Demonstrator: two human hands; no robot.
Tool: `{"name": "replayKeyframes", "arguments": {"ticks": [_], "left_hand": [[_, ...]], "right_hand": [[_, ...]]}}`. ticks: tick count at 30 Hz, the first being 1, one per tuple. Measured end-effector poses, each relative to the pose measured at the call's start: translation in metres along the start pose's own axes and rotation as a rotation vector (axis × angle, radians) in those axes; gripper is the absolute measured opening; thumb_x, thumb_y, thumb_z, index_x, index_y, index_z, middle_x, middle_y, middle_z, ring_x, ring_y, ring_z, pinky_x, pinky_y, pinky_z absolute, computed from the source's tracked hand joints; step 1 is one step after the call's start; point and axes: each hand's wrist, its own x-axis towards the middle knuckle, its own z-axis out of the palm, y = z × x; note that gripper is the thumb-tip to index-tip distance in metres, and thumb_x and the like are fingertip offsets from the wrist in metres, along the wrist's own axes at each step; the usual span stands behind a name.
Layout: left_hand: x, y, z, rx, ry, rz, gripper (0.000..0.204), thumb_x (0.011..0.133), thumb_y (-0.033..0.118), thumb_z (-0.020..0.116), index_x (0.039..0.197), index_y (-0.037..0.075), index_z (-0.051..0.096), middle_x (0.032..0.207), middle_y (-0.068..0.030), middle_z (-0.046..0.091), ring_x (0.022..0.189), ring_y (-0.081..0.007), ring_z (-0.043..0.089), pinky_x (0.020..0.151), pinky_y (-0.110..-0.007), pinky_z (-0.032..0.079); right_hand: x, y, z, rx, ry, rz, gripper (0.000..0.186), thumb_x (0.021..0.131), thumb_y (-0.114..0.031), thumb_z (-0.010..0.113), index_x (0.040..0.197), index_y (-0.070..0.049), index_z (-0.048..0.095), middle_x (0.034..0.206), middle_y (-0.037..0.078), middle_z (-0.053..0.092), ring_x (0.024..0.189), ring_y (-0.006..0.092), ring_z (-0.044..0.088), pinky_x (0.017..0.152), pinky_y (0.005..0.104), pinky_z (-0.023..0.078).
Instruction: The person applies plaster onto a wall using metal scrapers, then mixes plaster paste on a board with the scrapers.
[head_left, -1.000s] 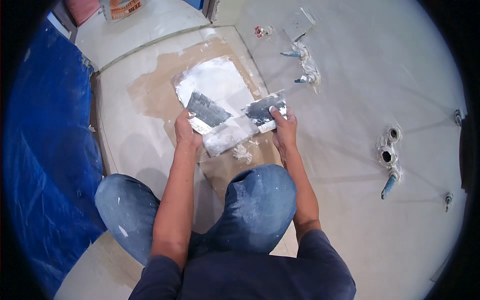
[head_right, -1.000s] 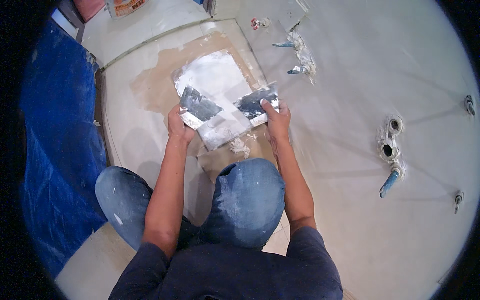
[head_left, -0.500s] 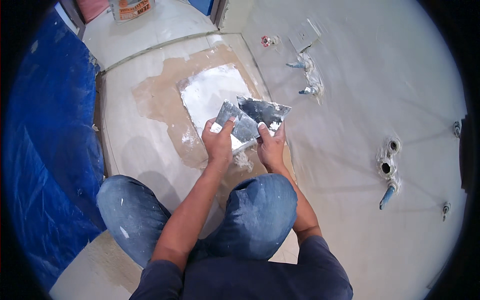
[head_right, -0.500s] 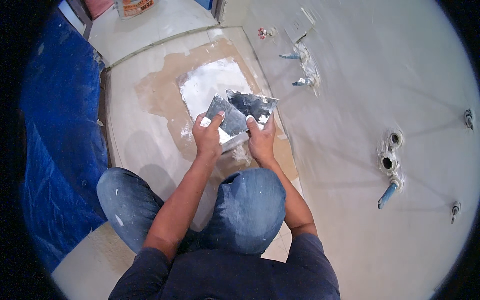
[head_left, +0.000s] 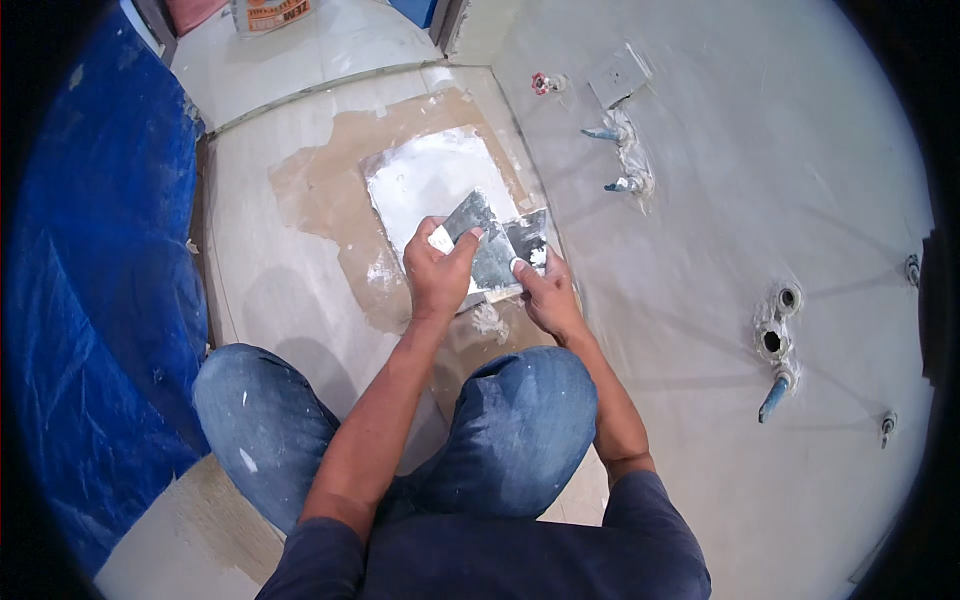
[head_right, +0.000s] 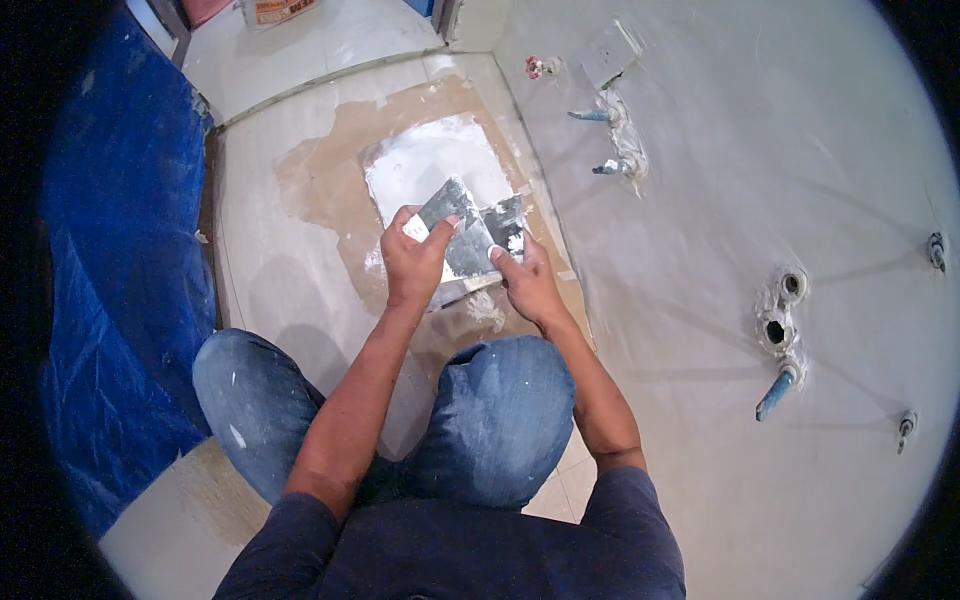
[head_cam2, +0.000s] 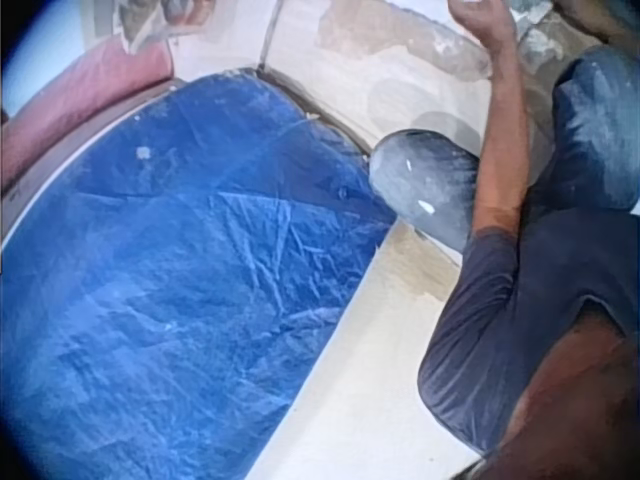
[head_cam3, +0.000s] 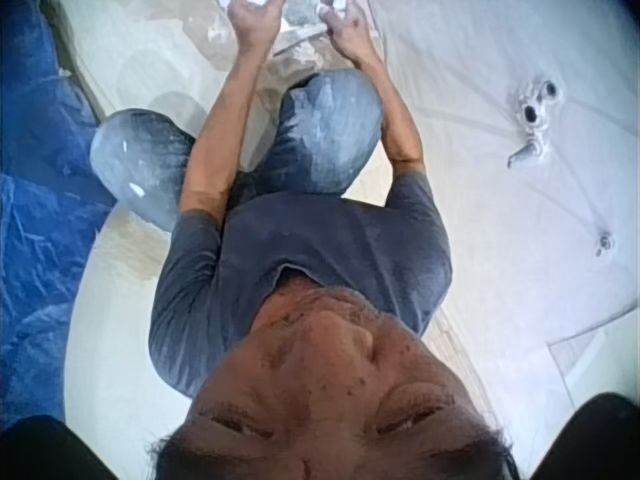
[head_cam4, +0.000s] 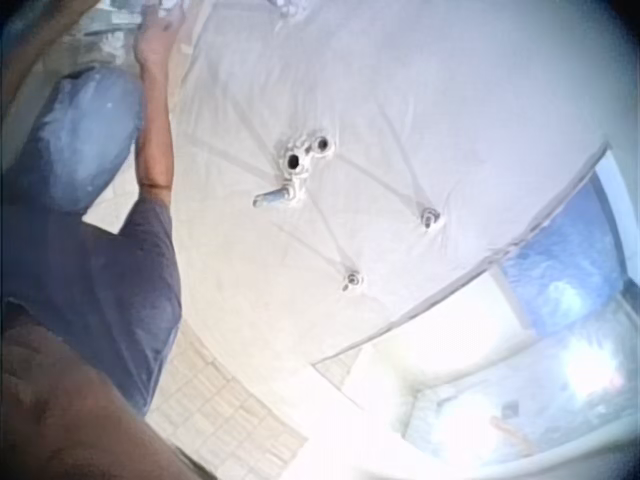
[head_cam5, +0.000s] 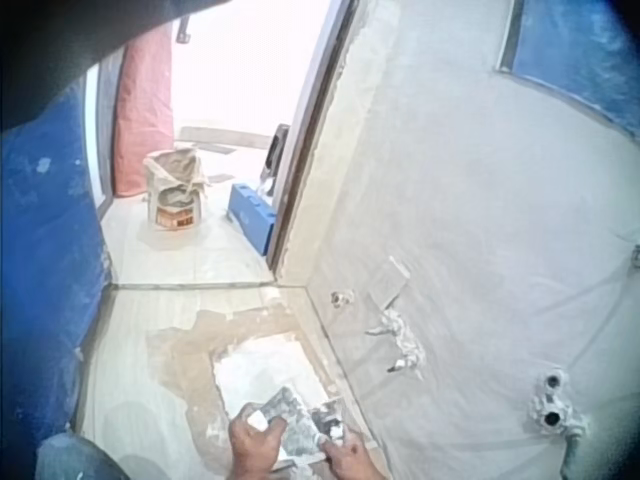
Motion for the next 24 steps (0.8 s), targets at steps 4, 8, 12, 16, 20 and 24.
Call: {"name": "replayKeyframes", "arguments": {"ticks": [4,8,12,16,20,24], "left_hand": [[-0.009,0.017,0.004,0.235,-0.088,0.036,0.025,0.084,0.010,0.081,0.100,-0.002,0.066,0.071,-0.0054,0.068,0.058,-0.0079,0.058,0.053,-0.028,0.045],[-0.010,0.032,0.001,0.451,-0.203,0.118,0.024,0.085,0.009,0.081,0.102,-0.001,0.066,0.080,-0.0076,0.074,0.063,-0.0064,0.064,0.054,-0.025,0.049],[-0.010,0.025,0.003,0.326,-0.330,0.069,0.025,0.085,0.010,0.081,0.102,-0.001,0.067,0.078,-0.0061,0.073,0.062,-0.0066,0.064,0.055,-0.026,0.050],[-0.007,0.007,0.004,0.253,-0.256,0.072,0.028,0.082,0.013,0.081,0.102,0.000,0.066,0.064,-0.0083,0.065,0.050,-0.0096,0.054,0.050,-0.031,0.043],[-0.007,0.006,0.008,0.114,-0.166,-0.011,0.027,0.085,0.010,0.079,0.102,-0.003,0.063,0.077,-0.0094,0.072,0.063,-0.0082,0.063,0.058,-0.027,0.048],[-0.013,0.008,0.011,0.019,-0.152,-0.055,0.022,0.088,0.008,0.077,0.103,-0.001,0.063,0.084,-0.0072,0.073,0.067,-0.0109,0.065,0.062,-0.026,0.052]], "right_hand": [[-0.011,-0.022,-0.009,-0.309,-0.176,0.016,0.044,0.101,-0.016,0.066,0.139,0.001,0.054,0.117,0.006,0.069,0.104,0.0119,0.061,0.091,0.0280,0.049],[-0.010,-0.032,-0.020,-0.328,-0.374,0.152,0.054,0.099,-0.019,0.069,0.145,0.001,0.050,0.121,0.006,0.068,0.104,0.0119,0.061,0.091,0.0292,0.049],[-0.010,-0.046,-0.027,-0.594,-0.461,0.406,0.058,0.098,-0.020,0.072,0.146,0.002,0.048,0.121,0.006,0.067,0.106,0.0129,0.061,0.093,0.0296,0.048],[-0.009,-0.042,-0.028,-0.574,-0.300,0.217,0.058,0.093,-0.016,0.075,0.141,0.007,0.051,0.118,0.011,0.066,0.108,0.0166,0.061,0.093,0.0308,0.050],[-0.010,-0.038,-0.030,-0.143,-0.170,0.174,0.055,0.090,-0.007,0.075,0.138,0.007,0.053,0.124,0.014,0.067,0.117,0.0212,0.063,0.099,0.0355,0.052],[-0.024,-0.012,0.002,0.389,0.002,0.142,0.043,0.097,-0.009,0.065,0.137,0.004,0.056,0.128,0.013,0.068,0.121,0.0266,0.064,0.105,0.0423,0.052]]}}
